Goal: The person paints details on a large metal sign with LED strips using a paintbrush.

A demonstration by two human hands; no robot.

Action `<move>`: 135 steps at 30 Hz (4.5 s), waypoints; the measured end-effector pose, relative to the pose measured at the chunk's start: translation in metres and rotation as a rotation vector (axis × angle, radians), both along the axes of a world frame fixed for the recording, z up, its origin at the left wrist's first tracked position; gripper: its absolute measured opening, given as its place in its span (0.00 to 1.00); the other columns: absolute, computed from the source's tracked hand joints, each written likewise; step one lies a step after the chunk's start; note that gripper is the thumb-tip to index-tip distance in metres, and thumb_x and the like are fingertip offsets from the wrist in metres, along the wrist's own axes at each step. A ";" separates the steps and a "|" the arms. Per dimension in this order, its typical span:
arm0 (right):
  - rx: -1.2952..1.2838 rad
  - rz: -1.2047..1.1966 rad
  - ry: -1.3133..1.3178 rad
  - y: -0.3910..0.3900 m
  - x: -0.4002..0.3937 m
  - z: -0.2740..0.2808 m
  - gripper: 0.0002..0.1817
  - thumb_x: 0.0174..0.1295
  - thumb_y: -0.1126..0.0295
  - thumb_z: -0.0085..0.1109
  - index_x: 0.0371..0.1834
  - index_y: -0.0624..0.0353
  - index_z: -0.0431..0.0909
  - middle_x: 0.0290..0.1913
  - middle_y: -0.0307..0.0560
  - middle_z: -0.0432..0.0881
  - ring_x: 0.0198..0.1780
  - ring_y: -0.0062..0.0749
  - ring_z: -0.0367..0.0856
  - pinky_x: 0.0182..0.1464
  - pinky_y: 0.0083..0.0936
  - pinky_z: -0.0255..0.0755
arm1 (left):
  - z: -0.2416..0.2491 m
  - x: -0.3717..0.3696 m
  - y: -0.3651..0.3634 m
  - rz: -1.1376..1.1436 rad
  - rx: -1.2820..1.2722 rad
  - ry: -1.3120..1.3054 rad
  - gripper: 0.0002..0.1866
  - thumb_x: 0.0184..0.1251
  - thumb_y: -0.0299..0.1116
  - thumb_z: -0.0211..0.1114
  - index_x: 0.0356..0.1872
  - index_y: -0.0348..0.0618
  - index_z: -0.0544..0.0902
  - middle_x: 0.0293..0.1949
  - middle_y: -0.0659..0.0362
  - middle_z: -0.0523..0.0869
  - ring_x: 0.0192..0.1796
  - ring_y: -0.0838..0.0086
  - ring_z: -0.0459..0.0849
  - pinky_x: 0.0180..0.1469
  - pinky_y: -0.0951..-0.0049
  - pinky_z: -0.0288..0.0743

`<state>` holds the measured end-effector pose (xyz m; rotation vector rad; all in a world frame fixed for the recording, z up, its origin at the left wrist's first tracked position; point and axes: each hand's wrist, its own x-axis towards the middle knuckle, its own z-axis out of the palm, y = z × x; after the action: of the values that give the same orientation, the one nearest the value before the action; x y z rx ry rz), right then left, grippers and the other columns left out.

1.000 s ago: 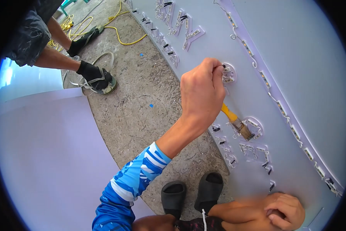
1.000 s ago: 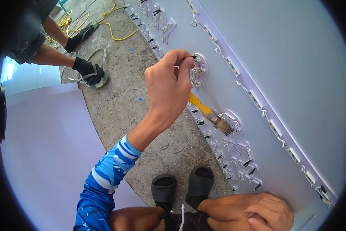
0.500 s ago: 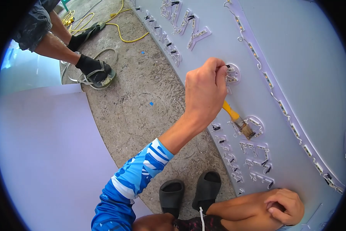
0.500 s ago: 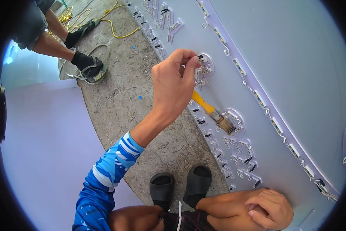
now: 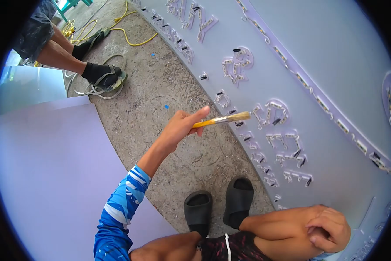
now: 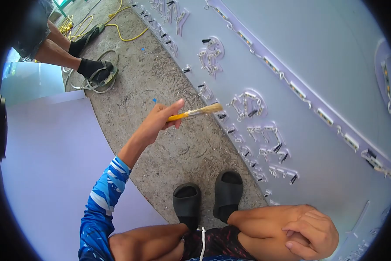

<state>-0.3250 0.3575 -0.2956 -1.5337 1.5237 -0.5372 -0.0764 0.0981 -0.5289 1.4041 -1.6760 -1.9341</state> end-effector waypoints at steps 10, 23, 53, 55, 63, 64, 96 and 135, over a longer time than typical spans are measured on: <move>-0.011 0.118 0.121 0.036 -0.019 0.019 0.13 0.51 0.66 0.62 0.36 0.64 0.79 0.26 0.44 0.82 0.28 0.35 0.82 0.33 0.29 0.72 | 0.015 -0.024 0.013 -0.109 0.076 0.352 0.24 0.77 0.54 0.47 0.23 0.50 0.67 0.19 0.73 0.58 0.20 0.87 0.53 0.21 0.79 0.44; -0.037 0.122 0.097 0.039 -0.021 0.019 0.15 0.53 0.64 0.63 0.37 0.64 0.79 0.27 0.43 0.82 0.29 0.35 0.82 0.34 0.28 0.72 | 0.029 -0.040 0.027 0.316 -0.103 0.269 0.11 0.77 0.45 0.51 0.38 0.49 0.69 0.19 0.70 0.64 0.19 0.88 0.57 0.19 0.81 0.48; 0.178 0.123 0.105 0.002 0.004 0.050 0.18 0.65 0.61 0.56 0.47 0.65 0.78 0.43 0.59 0.83 0.46 0.51 0.82 0.50 0.36 0.74 | 0.026 0.009 0.038 -0.792 -0.457 -0.484 0.17 0.62 0.43 0.59 0.49 0.49 0.83 0.39 0.47 0.87 0.45 0.50 0.85 0.47 0.54 0.76; 0.158 0.165 0.096 0.002 0.000 0.043 0.17 0.65 0.61 0.56 0.47 0.65 0.78 0.43 0.58 0.83 0.46 0.51 0.82 0.50 0.36 0.74 | 0.025 0.009 0.037 -0.828 -0.473 -0.468 0.16 0.63 0.41 0.58 0.49 0.48 0.82 0.38 0.46 0.86 0.45 0.49 0.84 0.46 0.53 0.76; 0.156 0.170 0.076 0.003 -0.002 0.039 0.18 0.66 0.61 0.55 0.47 0.66 0.78 0.42 0.58 0.83 0.44 0.49 0.82 0.48 0.36 0.74 | 0.003 0.017 0.038 -0.851 -0.530 -0.390 0.14 0.60 0.35 0.57 0.45 0.44 0.80 0.35 0.44 0.86 0.41 0.46 0.85 0.41 0.50 0.77; 0.149 0.169 0.080 0.003 -0.002 0.039 0.18 0.65 0.61 0.55 0.47 0.66 0.78 0.42 0.58 0.83 0.44 0.50 0.82 0.48 0.36 0.74 | 0.004 0.016 0.038 -0.851 -0.530 -0.389 0.14 0.60 0.35 0.57 0.45 0.44 0.80 0.35 0.44 0.86 0.41 0.46 0.85 0.41 0.50 0.77; 0.007 0.113 0.082 0.014 -0.007 0.019 0.13 0.52 0.70 0.65 0.41 0.63 0.80 0.29 0.46 0.83 0.32 0.38 0.82 0.38 0.30 0.72 | 0.008 0.019 0.018 -0.679 -0.599 -0.434 0.11 0.63 0.33 0.59 0.44 0.42 0.80 0.33 0.46 0.85 0.39 0.48 0.85 0.40 0.53 0.76; 0.243 -0.353 0.060 0.032 -0.029 0.016 0.22 0.51 0.59 0.60 0.37 0.72 0.77 0.24 0.49 0.77 0.28 0.30 0.78 0.34 0.22 0.70 | -0.103 0.011 -0.049 0.342 -0.241 -0.267 0.14 0.71 0.39 0.56 0.42 0.38 0.83 0.23 0.66 0.74 0.22 0.82 0.67 0.25 0.75 0.60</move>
<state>-0.3537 0.3895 -0.2797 -1.1114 1.8477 -0.4850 -0.0652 0.0486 -0.6321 1.7704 -1.5806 -1.3644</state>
